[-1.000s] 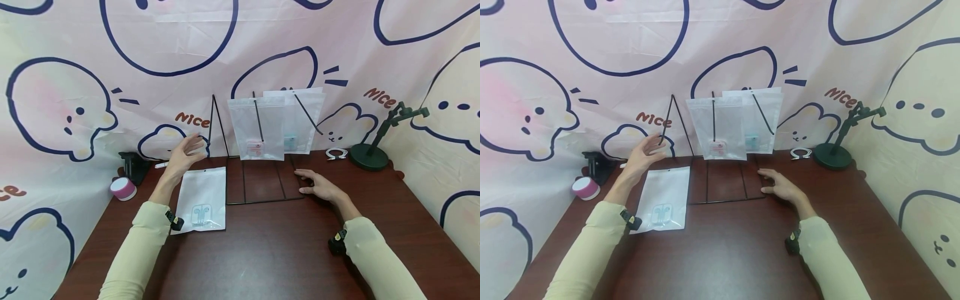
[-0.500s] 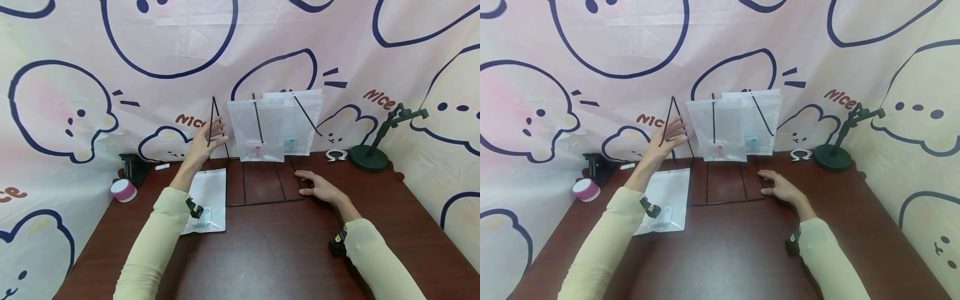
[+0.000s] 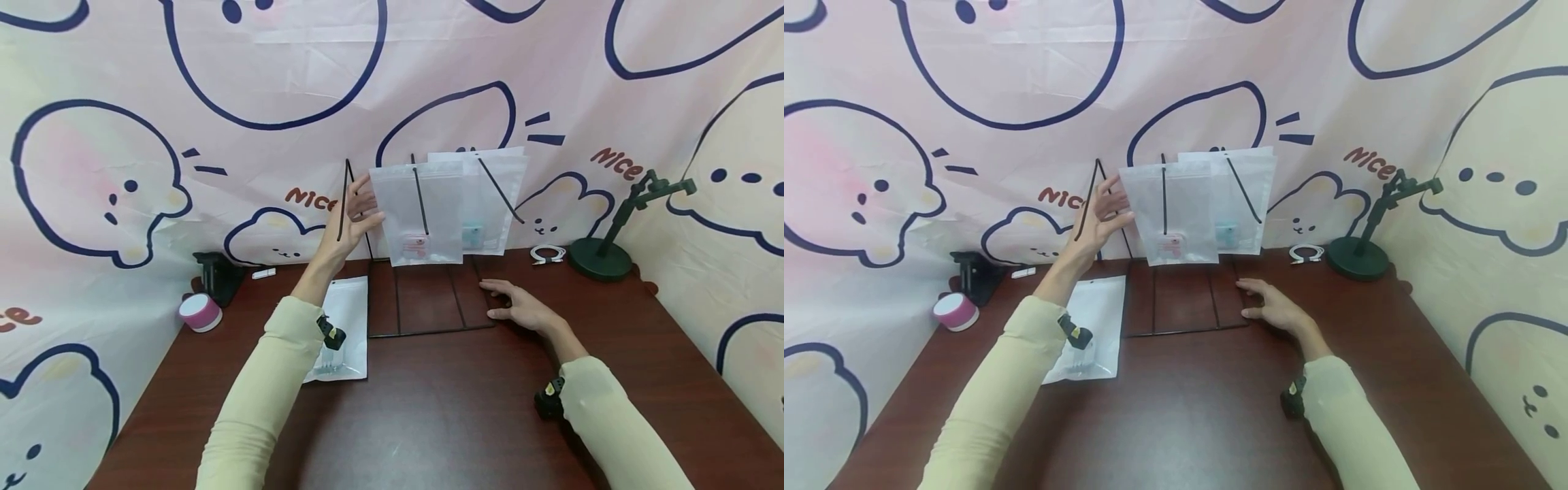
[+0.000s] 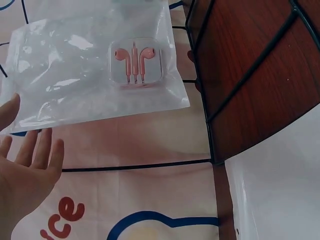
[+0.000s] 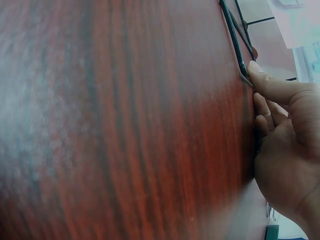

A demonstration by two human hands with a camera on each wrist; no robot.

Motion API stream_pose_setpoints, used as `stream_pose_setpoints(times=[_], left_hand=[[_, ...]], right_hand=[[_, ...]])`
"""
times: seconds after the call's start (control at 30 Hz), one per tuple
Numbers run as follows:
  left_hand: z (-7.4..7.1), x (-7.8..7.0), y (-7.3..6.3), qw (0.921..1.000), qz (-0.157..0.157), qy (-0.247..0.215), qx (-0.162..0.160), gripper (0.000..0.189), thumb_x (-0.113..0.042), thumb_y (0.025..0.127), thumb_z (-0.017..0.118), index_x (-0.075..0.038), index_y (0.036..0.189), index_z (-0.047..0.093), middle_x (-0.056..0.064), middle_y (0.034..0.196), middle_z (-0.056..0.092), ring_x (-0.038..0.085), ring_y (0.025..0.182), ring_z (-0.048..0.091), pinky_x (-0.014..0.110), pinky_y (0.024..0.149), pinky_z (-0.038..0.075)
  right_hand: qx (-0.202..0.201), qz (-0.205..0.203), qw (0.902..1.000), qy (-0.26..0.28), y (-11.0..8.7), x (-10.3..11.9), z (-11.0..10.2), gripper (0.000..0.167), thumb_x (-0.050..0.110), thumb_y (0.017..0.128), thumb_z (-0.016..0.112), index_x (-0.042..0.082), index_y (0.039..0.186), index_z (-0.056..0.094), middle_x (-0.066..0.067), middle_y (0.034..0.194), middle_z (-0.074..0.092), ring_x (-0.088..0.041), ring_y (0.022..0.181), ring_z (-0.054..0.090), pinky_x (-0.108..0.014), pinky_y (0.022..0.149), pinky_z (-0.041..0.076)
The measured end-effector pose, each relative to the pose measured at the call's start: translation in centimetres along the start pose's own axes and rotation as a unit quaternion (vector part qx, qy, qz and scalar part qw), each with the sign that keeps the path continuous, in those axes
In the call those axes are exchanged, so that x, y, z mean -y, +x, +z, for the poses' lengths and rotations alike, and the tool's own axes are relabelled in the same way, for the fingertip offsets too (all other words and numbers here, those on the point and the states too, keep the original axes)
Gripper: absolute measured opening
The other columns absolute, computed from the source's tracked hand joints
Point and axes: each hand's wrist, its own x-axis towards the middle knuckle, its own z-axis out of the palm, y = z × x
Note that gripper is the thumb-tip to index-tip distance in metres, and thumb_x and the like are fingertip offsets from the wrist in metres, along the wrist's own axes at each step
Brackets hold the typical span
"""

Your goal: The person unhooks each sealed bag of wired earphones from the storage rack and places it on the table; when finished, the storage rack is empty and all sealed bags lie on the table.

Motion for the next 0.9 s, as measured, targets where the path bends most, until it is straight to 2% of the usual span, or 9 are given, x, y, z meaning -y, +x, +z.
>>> stream_pose_setpoints(times=[0.17, 0.47, 0.67, 0.77, 0.9], left_hand=[[0.3, -0.3, -0.4, 0.9999, -0.009, 0.004, -0.011, 0.068, -0.02, 0.1, 0.071, -0.022, 0.16, 0.04, 0.016, 0.142, 0.059, 0.032, 0.128, 0.056, 0.049, 0.113, 0.04], [1.1, -1.3, -0.1, 0.9993, -0.008, -0.034, -0.009, 0.052, -0.021, 0.102, 0.068, -0.014, 0.151, 0.052, 0.015, 0.146, 0.059, 0.029, 0.13, 0.057, 0.047, 0.112, 0.042], [1.6, -1.5, -0.3, 0.9981, -0.007, -0.061, -0.006, 0.04, -0.018, 0.106, 0.062, -0.01, 0.145, 0.058, 0.017, 0.138, 0.064, 0.025, 0.112, 0.064, 0.04, 0.094, 0.054], [1.8, -1.9, -0.8, 0.9974, -0.011, -0.07, -0.006, 0.037, -0.017, 0.106, 0.062, -0.008, 0.142, 0.06, 0.018, 0.134, 0.065, 0.021, 0.102, 0.066, 0.035, 0.087, 0.056], [1.8, -2.4, -1.7, 0.9964, -0.016, -0.083, -0.005, 0.035, -0.017, 0.105, 0.063, -0.006, 0.139, 0.062, 0.017, 0.13, 0.067, 0.019, 0.097, 0.066, 0.032, 0.083, 0.056]], right_hand=[[0.001, 0.0, 1.0, 0.003, -0.3, 0.1, 0.1, 0.066, 0.008, 0.099, 0.07, -0.001, 0.157, 0.04, -0.025, 0.163, 0.031, -0.044, 0.137, 0.042, -0.062, 0.11, 0.037], [-0.002, -0.01, 0.9999, 0.005, 0.0, 0.0, 0.2, 0.065, 0.008, 0.099, 0.07, -0.001, 0.157, 0.04, -0.025, 0.163, 0.032, -0.045, 0.137, 0.042, -0.06, 0.108, 0.038], [-0.002, -0.011, 0.9999, 0.004, 0.0, -0.1, 0.3, 0.065, 0.008, 0.099, 0.07, -0.001, 0.157, 0.04, -0.025, 0.163, 0.032, -0.044, 0.136, 0.042, -0.06, 0.108, 0.038], [-0.003, -0.01, 0.9999, 0.005, 0.0, 0.0, 0.2, 0.065, 0.007, 0.099, 0.07, -0.001, 0.157, 0.041, -0.025, 0.162, 0.032, -0.044, 0.136, 0.043, -0.061, 0.108, 0.038], [-0.004, -0.008, 0.9999, 0.007, 0.0, 0.2, 0.1, 0.065, 0.008, 0.099, 0.07, -0.001, 0.157, 0.041, -0.024, 0.162, 0.033, -0.044, 0.136, 0.043, -0.061, 0.109, 0.037]])
